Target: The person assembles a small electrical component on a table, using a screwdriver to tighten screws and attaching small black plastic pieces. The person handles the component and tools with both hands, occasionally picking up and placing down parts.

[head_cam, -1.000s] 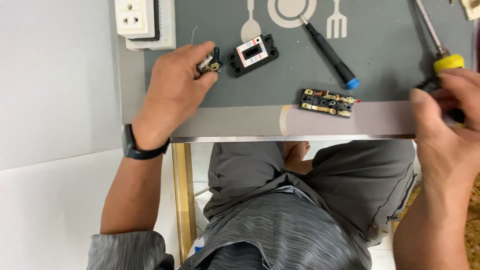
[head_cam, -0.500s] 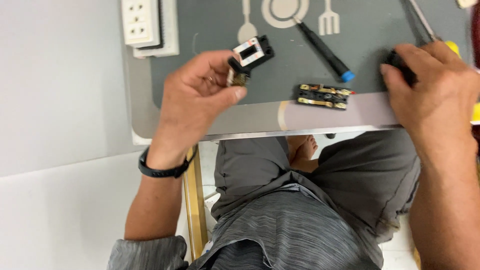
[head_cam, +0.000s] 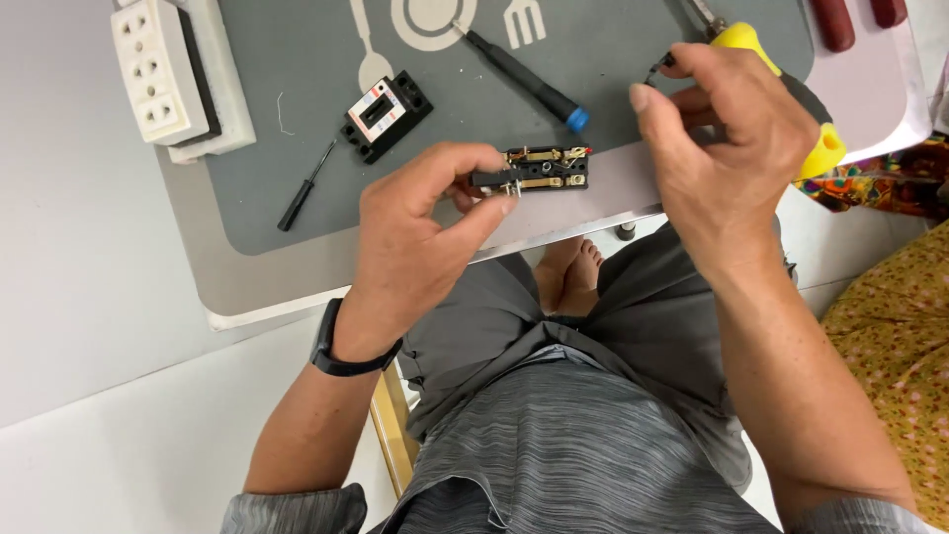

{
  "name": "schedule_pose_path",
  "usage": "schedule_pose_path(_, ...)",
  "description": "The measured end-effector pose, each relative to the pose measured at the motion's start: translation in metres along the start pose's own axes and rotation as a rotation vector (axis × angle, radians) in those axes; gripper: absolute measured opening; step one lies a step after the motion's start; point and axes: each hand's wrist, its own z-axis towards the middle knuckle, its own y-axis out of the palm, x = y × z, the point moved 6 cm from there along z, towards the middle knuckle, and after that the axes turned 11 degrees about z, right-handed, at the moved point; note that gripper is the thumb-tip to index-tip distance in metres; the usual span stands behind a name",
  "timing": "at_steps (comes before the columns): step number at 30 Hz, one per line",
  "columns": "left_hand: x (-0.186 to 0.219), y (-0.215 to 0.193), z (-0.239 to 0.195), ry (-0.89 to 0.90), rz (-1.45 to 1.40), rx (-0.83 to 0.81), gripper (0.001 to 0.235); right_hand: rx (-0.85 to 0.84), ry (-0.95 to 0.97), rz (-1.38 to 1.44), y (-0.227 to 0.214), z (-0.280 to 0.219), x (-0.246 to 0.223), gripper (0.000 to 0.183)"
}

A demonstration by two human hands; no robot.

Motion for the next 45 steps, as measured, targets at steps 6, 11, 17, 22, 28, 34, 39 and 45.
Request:
schedule_pose_path(6, 0.004, 0.004, 0.008, 0.165, 0.031, -0.060, 0.019, -0.022, 0.030, 0.087, -0.001, 0.003, 0.002, 0.016)
schedule_pose_path(11, 0.002, 0.009, 0.009, 0.290, 0.133, -0.072, 0.015, 0.014, 0.177, 0.167, -0.004, 0.000, 0.008, 0.020)
schedule_pose_path(17, 0.007, 0.016, 0.011, 0.430, 0.224, -0.136, 0.018, 0.277, 0.584, 0.723, -0.005, -0.019, 0.013, 0.022)
schedule_pose_path(22, 0.016, 0.018, 0.018, 0.513, 0.365, -0.118, 0.017, 0.307, 0.778, 0.857, -0.007, -0.023, 0.013, 0.021)
schedule_pose_path(28, 0.025, 0.014, 0.019, 0.545, 0.521, -0.125, 0.014, 0.201, 0.589, 0.745, -0.003, -0.020, 0.012, 0.024)
schedule_pose_path(34, 0.028, 0.015, 0.022, 0.575, 0.468, -0.189, 0.016, 0.117, 0.397, 0.569, -0.008, -0.007, 0.011, 0.023)
schedule_pose_path(39, 0.030, 0.017, 0.026, 0.600, 0.421, -0.239, 0.015, 0.054, 0.408, 0.542, -0.012, 0.001, 0.015, 0.023)
schedule_pose_path(45, 0.023, 0.020, 0.029, 0.557, 0.296, -0.375, 0.015, 0.003, 0.468, 0.588, -0.011, 0.005, 0.028, 0.023)
